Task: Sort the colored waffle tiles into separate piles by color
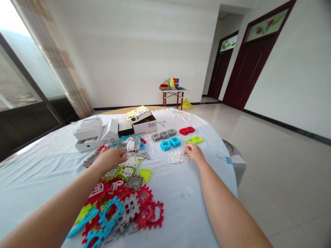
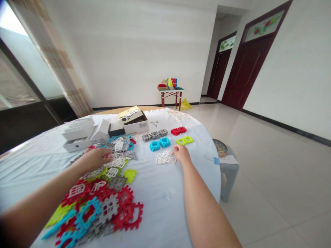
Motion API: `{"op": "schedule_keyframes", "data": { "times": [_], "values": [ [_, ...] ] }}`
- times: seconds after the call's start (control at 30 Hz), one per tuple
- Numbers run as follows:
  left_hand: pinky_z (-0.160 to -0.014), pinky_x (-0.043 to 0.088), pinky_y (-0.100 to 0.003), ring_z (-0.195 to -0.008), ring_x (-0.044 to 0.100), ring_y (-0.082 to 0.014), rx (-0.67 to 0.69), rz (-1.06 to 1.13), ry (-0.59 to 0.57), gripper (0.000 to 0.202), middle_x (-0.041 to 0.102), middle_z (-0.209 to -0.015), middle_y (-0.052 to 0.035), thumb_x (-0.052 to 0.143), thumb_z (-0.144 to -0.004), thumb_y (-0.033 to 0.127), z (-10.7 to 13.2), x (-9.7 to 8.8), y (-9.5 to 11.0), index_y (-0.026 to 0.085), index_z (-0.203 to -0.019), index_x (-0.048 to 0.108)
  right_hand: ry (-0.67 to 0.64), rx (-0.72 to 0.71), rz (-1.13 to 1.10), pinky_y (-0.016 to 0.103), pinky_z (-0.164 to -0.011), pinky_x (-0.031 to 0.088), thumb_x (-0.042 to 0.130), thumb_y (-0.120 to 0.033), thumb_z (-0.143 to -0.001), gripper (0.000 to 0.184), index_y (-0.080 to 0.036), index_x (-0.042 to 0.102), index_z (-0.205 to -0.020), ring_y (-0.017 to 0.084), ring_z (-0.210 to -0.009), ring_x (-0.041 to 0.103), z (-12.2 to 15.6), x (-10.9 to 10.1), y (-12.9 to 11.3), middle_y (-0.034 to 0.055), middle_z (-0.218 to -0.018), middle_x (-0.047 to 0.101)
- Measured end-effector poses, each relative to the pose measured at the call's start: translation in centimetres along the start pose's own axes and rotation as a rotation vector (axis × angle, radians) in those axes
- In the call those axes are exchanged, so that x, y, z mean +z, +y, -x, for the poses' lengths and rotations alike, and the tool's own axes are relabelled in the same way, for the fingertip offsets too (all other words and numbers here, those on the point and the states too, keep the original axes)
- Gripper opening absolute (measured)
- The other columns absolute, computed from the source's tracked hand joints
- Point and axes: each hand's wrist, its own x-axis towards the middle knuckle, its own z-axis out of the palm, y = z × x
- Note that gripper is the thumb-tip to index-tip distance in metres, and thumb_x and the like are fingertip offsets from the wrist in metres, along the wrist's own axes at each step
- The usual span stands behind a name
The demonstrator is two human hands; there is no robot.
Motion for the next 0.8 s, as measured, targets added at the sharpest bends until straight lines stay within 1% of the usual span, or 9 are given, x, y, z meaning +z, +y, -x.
{"op": "schedule_keyframes", "data": {
  "times": [0.1, 0.2, 0.33, 0.43, 0.5, 0.57, 0.6, 0.67, 0.8],
  "values": [
    [-0.066, 0.032, -0.029, -0.08, 0.057, -0.023, -0.04, 0.023, 0.104, 0.031, 0.065, -0.081, -0.0022, 0.044, -0.068, 0.049, -0.2, -0.8, -1.0, 0.025, -0.074, 0.063, -0.003, -0.003, -0.008, 0.023, -0.066, 0.044, 0.044, -0.027, -0.075, 0.026, -0.017, 0.063, -0.088, 0.014, -0.066, 0.061, 0.0, 0.0, 0.0, 0.0019, -0.07, 0.067],
    [-0.058, 0.032, -0.026, -0.068, 0.055, -0.018, -0.029, 0.149, 0.141, 0.037, 0.062, -0.07, -0.0009, 0.041, -0.07, 0.052, -0.5, -1.1, -0.4, 0.022, -0.072, 0.062, 0.003, -0.007, -0.007, 0.022, -0.065, 0.044, 0.044, -0.028, -0.075, 0.026, -0.017, 0.063, -0.088, 0.013, -0.065, 0.06, 0.0, 0.0, -0.1, 0.0019, -0.07, 0.067],
    [-0.049, 0.028, -0.024, -0.05, 0.044, -0.0113, 0.048, 0.404, 0.083, 0.042, 0.049, -0.05, 0.0027, 0.042, -0.069, 0.055, -1.2, -0.3, 3.3, 0.017, -0.06, 0.056, -0.009, 0.005, 0.004, 0.022, -0.064, 0.044, 0.044, -0.027, -0.075, 0.025, -0.017, 0.063, -0.088, 0.013, -0.064, 0.06, 0.0, -0.1, -0.1, 0.0017, -0.07, 0.067],
    [-0.049, 0.033, -0.023, -0.049, 0.046, -0.0108, 0.078, 0.703, -0.03, 0.04, 0.054, -0.052, 0.0012, 0.05, -0.065, 0.053, -2.4, 0.8, 7.0, 0.015, -0.063, 0.059, -0.017, 0.012, 0.011, 0.022, -0.064, 0.043, 0.044, -0.028, -0.075, 0.026, -0.017, 0.063, -0.089, 0.013, -0.064, 0.06, 0.0, -0.1, -0.1, 0.0015, -0.07, 0.067],
    [-0.052, 0.038, -0.024, -0.054, 0.052, -0.012, 0.097, 0.863, -0.033, 0.043, 0.061, -0.064, -0.0019, 0.052, -0.065, 0.05, -3.2, 1.3, 9.2, 0.013, -0.083, 0.062, -0.016, 0.012, 0.014, 0.022, -0.064, 0.043, 0.044, -0.028, -0.075, 0.027, -0.017, 0.063, -0.09, 0.013, -0.063, 0.06, -0.1, -0.1, 0.0, 0.0013, -0.07, 0.067],
    [-0.054, 0.041, -0.024, -0.06, 0.055, -0.0131, 0.107, 0.917, -0.008, 0.054, 0.064, -0.073, -0.0042, 0.051, -0.067, 0.049, -3.7, 1.5, 10.7, 0.012, -0.105, 0.056, -0.015, 0.009, 0.019, 0.022, -0.063, 0.043, 0.043, -0.028, -0.075, 0.027, -0.017, 0.063, -0.089, 0.012, -0.062, 0.059, -0.1, -0.1, 0.0, 0.0014, -0.07, 0.067],
    [-0.054, 0.041, -0.024, -0.062, 0.056, -0.0134, 0.112, 0.919, 0.01, 0.058, 0.065, -0.076, -0.0049, 0.05, -0.068, 0.049, -3.8, 1.5, 11.2, 0.012, -0.112, 0.052, -0.017, 0.009, 0.02, 0.021, -0.062, 0.043, 0.043, -0.027, -0.075, 0.027, -0.016, 0.063, -0.089, 0.012, -0.061, 0.059, -0.1, -0.2, 0.0, 0.0015, -0.07, 0.067],
    [-0.056, 0.042, -0.025, -0.064, 0.057, -0.014, 0.133, 0.859, 0.055, 0.059, 0.066, -0.078, -0.0055, 0.049, -0.069, 0.05, -3.6, 1.4, 11.4, 0.013, -0.114, 0.052, -0.026, 0.007, 0.013, 0.021, -0.059, 0.043, 0.043, -0.028, -0.074, 0.027, -0.016, 0.063, -0.088, 0.012, -0.057, 0.058, 0.0, -0.2, 0.0, 0.0016, -0.069, 0.067],
    [-0.06, 0.042, -0.024, -0.066, 0.058, -0.0147, 0.129, 0.565, 0.125, 0.044, 0.067, -0.075, -0.0034, 0.046, -0.07, 0.049, -2.4, 1.6, 9.4, 0.017, -0.094, 0.064, -0.036, 0.006, -0.01, 0.022, -0.057, 0.043, 0.043, -0.028, -0.074, 0.027, -0.016, 0.063, -0.088, 0.011, -0.053, 0.056, 0.2, -0.3, -0.2, 0.0016, -0.068, 0.066]
  ]
}}
